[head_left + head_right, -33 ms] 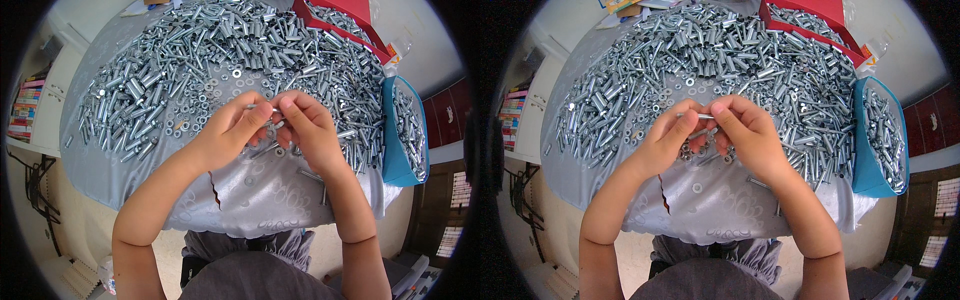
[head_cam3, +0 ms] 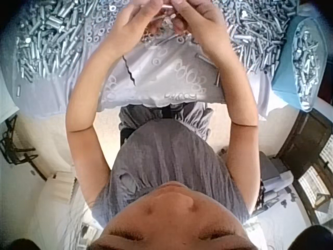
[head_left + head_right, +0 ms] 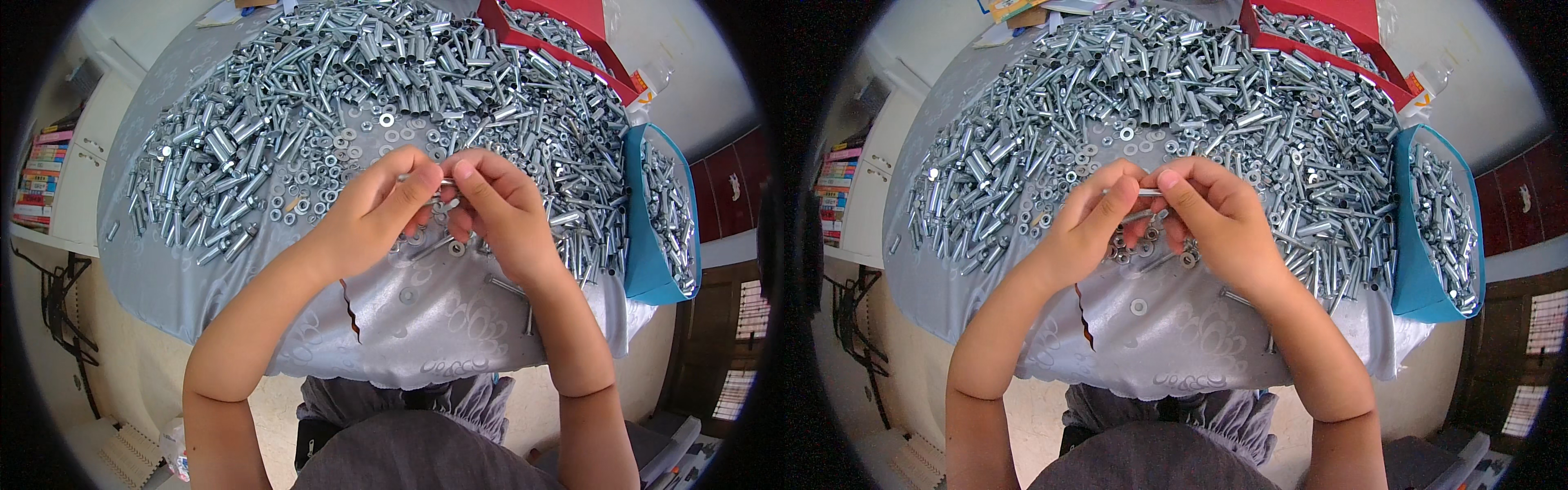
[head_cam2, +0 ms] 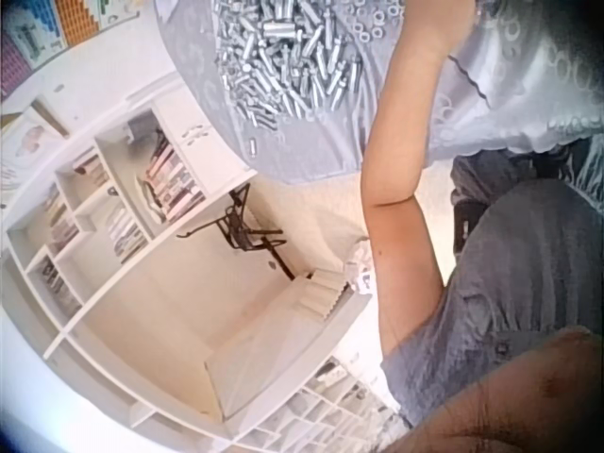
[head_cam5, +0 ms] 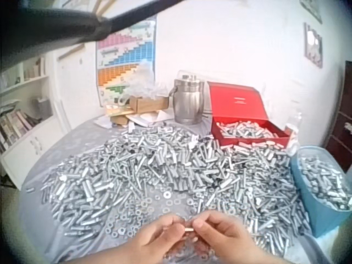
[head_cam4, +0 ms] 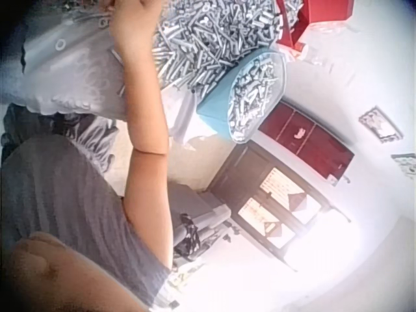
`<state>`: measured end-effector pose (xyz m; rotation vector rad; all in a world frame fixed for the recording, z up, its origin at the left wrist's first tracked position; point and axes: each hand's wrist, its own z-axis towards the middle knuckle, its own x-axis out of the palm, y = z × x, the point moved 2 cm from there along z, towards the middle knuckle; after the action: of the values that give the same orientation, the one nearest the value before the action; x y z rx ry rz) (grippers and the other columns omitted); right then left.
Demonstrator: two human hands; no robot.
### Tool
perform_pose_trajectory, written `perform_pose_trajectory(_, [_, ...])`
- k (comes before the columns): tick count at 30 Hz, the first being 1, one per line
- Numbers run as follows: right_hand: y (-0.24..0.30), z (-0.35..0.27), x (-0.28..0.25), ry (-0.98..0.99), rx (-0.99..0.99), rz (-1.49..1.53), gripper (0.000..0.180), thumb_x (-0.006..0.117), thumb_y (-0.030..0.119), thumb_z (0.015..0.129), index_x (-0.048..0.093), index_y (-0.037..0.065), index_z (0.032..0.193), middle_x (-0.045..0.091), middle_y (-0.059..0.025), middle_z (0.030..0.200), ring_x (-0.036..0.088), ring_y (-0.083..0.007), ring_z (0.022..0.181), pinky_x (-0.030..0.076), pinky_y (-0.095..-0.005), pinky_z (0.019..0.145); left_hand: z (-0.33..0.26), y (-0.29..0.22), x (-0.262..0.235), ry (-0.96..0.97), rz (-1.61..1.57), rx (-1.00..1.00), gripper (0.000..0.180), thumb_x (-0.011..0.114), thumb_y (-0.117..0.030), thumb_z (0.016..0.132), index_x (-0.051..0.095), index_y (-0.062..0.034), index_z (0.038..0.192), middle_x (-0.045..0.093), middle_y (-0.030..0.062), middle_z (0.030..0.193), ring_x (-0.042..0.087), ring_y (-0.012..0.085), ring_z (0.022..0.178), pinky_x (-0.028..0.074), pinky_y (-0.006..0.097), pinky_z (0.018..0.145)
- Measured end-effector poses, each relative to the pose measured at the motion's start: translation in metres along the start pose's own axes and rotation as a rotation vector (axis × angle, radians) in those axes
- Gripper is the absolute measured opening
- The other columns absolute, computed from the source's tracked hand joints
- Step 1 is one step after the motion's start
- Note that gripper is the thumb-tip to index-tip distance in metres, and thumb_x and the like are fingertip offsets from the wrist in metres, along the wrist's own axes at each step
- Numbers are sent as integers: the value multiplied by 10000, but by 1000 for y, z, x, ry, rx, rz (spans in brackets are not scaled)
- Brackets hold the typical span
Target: The person repeatedly picks up bolts and washers from a large pile on a table and threads the washers onto the bolts by hand. The person handles the fasteners one at a time, assembling them into small stacks or groups on the table surface.
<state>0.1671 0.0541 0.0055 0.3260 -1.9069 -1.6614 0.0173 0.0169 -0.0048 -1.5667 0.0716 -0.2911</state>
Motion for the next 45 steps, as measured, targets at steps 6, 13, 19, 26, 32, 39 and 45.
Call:
perform_pose_trajectory(6, [0, 0, 4, -50, 24, 32, 217, 493, 206, 916, 550, 4, 969, 554, -28, 780, 476, -73, 545, 390, -195, 491, 2, -2, -2, -43, 142, 74, 283, 447, -308, 933, 526, -41, 882, 478, -16, 691, 435, 46, 601, 362, 190, 533])
perform_pose_trajectory(13, [2, 0, 0, -24, 18, -39, 211, 509, 210, 907, 544, 9, 960, 563, -21, 773, 478, -65, 543, 367, -186, 468, 2, -2, -3, -57, 156, 71, 254, 468, -267, 926, 544, -26, 894, 515, 4, 718, 475, 62, 642, 401, 201, 581])
perform_pose_trajectory(19, [2, 0, -2, -39, -19, -103, 192, 546, 179, 887, 542, 13, 982, 569, -13, 778, 476, -56, 548, 367, -178, 481, 3, 3, -7, -159, 292, 182, 231, 507, -251, 907, 561, -27, 894, 526, -4, 740, 476, 56, 640, 391, 197, 573])
perform_pose_trajectory(26, [6, -1, -1, -70, -80, -124, 196, 581, 125, 859, 545, 8, 1012, 564, -4, 770, 489, -50, 602, 391, -179, 540, 3, -2, -16, -304, 188, 167, 219, 544, -225, 889, 587, -13, 927, 587, 19, 819, 526, 64, 710, 438, 207, 663])
perform_pose_trajectory(32, [8, -3, -5, -79, -128, -144, 178, 583, 117, 854, 564, 8, 993, 569, -2, 777, 495, -52, 631, 400, -186, 562, 5, -7, -21, -399, 143, 210, 204, 617, -225, 844, 617, -22, 857, 558, -36, 683, 427, -11, 578, 296, 144, 487])
perform_pose_trajectory(39, [15, 0, -17, -144, -215, -159, 160, 559, 116, 865, 569, -4, 970, 571, -10, 773, 491, -54, 624, 398, -188, 569, 6, -7, -22, -421, 82, 228, 223, 645, -228, 825, 611, -11, 861, 554, -41, 672, 433, -5, 571, 307, 148, 491])
perform_pose_trajectory(45, [21, 1, -28, -264, -235, -138, 156, 554, 113, 861, 575, -9, 958, 570, -26, 760, 482, -64, 599, 382, -193, 551, 5, -11, -21, -399, 77, 243, 211, 658, -213, 814, 619, -12, 866, 581, -22, 711, 476, 8, 613, 344, 142, 532])
